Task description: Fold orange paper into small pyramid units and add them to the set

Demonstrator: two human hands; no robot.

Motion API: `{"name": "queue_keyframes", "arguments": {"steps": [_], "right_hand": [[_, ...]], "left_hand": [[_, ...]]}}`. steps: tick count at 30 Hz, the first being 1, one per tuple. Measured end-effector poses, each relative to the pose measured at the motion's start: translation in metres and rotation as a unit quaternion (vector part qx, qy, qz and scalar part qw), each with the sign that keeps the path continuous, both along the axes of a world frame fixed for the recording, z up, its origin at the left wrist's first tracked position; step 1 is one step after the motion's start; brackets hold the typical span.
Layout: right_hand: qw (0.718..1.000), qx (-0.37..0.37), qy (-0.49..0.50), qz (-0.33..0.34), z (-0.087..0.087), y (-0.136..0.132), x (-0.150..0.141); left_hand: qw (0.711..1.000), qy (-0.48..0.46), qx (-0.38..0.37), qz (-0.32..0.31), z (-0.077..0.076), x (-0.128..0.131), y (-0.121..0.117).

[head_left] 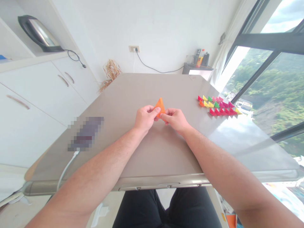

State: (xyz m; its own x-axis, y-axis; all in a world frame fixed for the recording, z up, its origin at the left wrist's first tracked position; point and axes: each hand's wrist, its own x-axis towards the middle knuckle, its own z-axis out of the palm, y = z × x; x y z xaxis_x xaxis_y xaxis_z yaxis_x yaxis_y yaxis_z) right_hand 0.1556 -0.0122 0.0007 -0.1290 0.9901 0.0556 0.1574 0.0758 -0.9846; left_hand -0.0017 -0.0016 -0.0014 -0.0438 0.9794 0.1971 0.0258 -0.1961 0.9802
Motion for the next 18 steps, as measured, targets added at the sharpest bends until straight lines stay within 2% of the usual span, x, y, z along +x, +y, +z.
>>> {"name": "queue_keyframes", "arguments": {"steps": [4, 8, 11, 15, 18], "right_hand": [[1.0, -0.002, -0.003, -0.001, 0.001, 0.0, 0.001], [1.0, 0.0, -0.013, 0.002, 0.002, 0.0, 0.002], [0.999, -0.001, -0.032, 0.006, 0.004, -0.002, 0.003], [0.997, 0.011, -0.071, 0.007, 0.006, -0.003, 0.002], [0.995, 0.026, -0.091, 0.013, 0.007, -0.002, 0.003]], "left_hand": [[1.0, -0.01, -0.016, -0.013, 0.003, -0.001, -0.001], [0.995, 0.002, -0.068, -0.077, 0.007, -0.008, -0.001], [0.99, 0.024, -0.092, -0.101, 0.008, -0.014, 0.001], [0.988, 0.059, -0.098, -0.105, 0.006, -0.015, 0.003], [0.993, 0.062, -0.076, -0.071, 0.004, -0.01, 0.002]]}}
